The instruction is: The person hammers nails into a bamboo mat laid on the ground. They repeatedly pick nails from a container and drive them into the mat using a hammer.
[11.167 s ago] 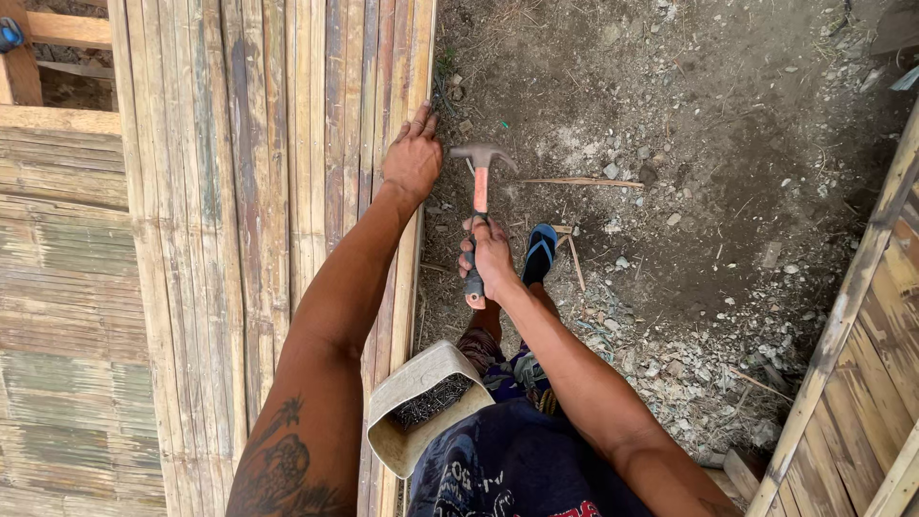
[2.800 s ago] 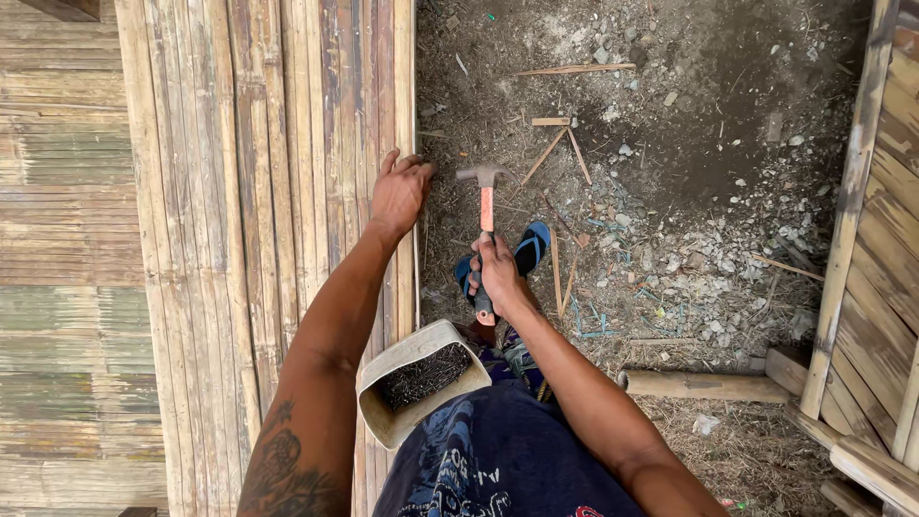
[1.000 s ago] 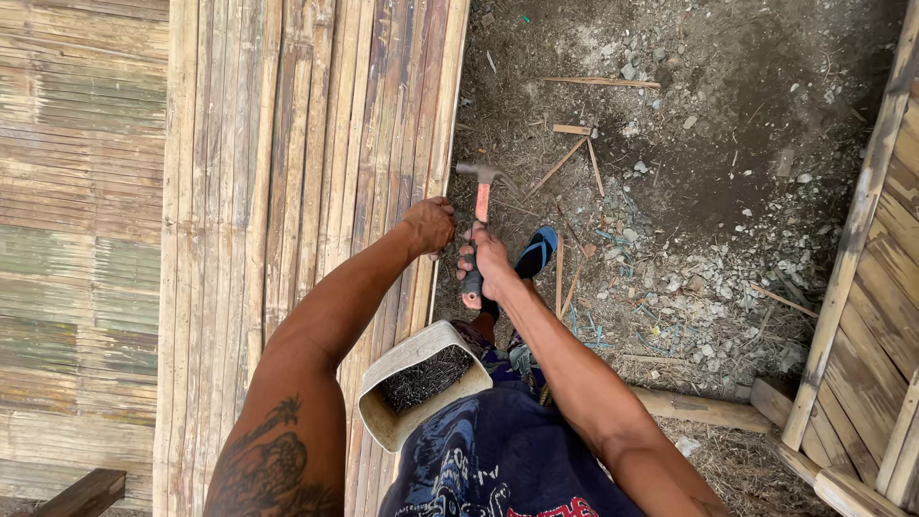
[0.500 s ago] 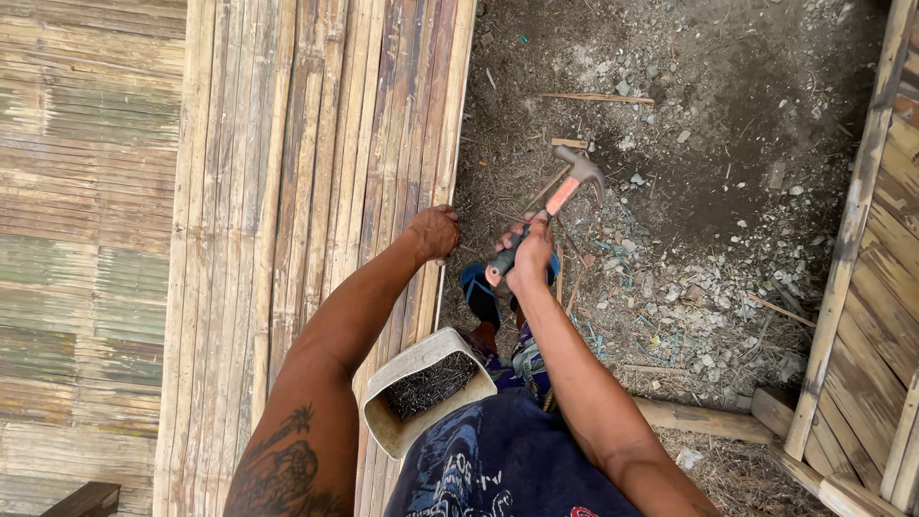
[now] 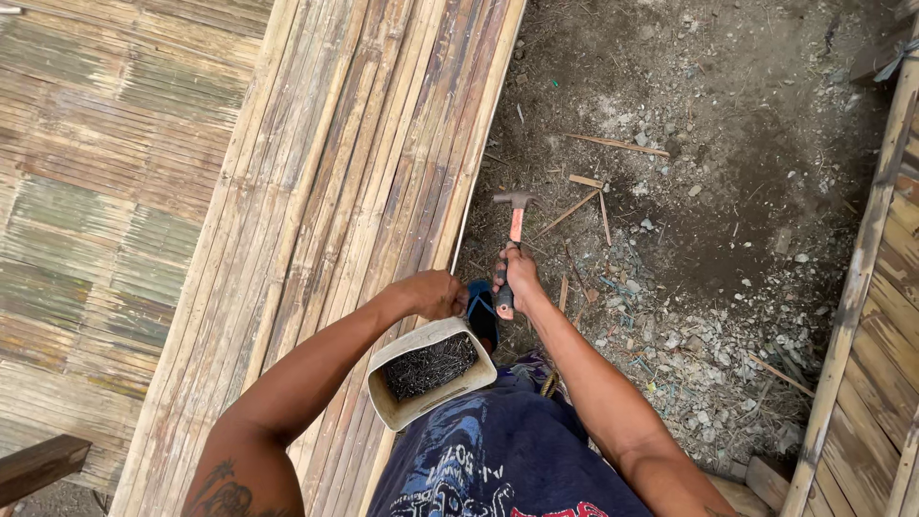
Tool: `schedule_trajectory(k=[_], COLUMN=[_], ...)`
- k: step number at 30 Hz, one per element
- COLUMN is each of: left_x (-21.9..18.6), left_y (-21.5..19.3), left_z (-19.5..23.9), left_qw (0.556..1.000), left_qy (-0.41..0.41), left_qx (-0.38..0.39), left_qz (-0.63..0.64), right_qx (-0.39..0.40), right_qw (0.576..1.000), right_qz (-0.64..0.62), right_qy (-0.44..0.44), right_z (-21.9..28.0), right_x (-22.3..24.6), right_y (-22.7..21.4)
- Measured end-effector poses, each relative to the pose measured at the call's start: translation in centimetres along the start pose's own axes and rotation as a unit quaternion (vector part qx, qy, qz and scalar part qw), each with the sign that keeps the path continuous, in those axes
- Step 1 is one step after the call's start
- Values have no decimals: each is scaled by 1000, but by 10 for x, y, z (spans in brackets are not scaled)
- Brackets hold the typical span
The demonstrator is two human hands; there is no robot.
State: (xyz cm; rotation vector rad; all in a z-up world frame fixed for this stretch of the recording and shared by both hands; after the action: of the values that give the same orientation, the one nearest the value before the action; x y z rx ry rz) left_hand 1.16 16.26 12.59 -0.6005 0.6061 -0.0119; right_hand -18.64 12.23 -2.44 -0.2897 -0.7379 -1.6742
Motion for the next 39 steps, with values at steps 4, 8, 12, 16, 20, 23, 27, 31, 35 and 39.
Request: schedule_trajectory(k=[4,8,12,16,20,23,27,31,35,39], left_x=[-38,-63,-48,-44,-72,-103,-130,-132,-89,-37], left_y=[73,194,293,334,329,318,284,220,140,78], left_z=[34,35,30,39,74,108,139,137,97,50], left_qw=[998,992,989,933,980,983,995,971,906,882], left_qy=[52,-16,-49,0,-15,-18,26,107,82,28], left_qx=[-22,-72,-85,-67,-55,-43,-54,-199,-407,-464], left_qz=[-9,-103,-107,-353,-191,-177,-77,82,81,78], right_qx=[30,33,48,51,26,22,30,15,20,-3], right_qw=[999,997,996,997,999,999,999,1000,999,999], right_qz=[35,63,77,50,17,28,16,5,-13,-52], right_qy=[27,31,5,-22,19,10,2,6,-24,-9], right_z=[23,52,87,113,144,165,179,181,177,166], right_x=[-32,-51,-77,-104,-133,-148,-148,-137,-141,-141], right_y=[-5,-7,-24,-43,-53,-57,-54,-51,-53,-54])
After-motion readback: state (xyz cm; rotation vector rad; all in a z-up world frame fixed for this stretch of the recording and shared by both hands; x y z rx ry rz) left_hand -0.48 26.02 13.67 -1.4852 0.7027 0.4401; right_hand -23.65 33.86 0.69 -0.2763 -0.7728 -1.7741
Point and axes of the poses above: each hand's wrist, its own z-axis away from the middle knuckle, its own y-axis out of the palm, x = y × z, the point moved 1 cm from there along -z, towards the middle knuckle, and after that the axes turned 1 degree about y, right-handed, at the moved point
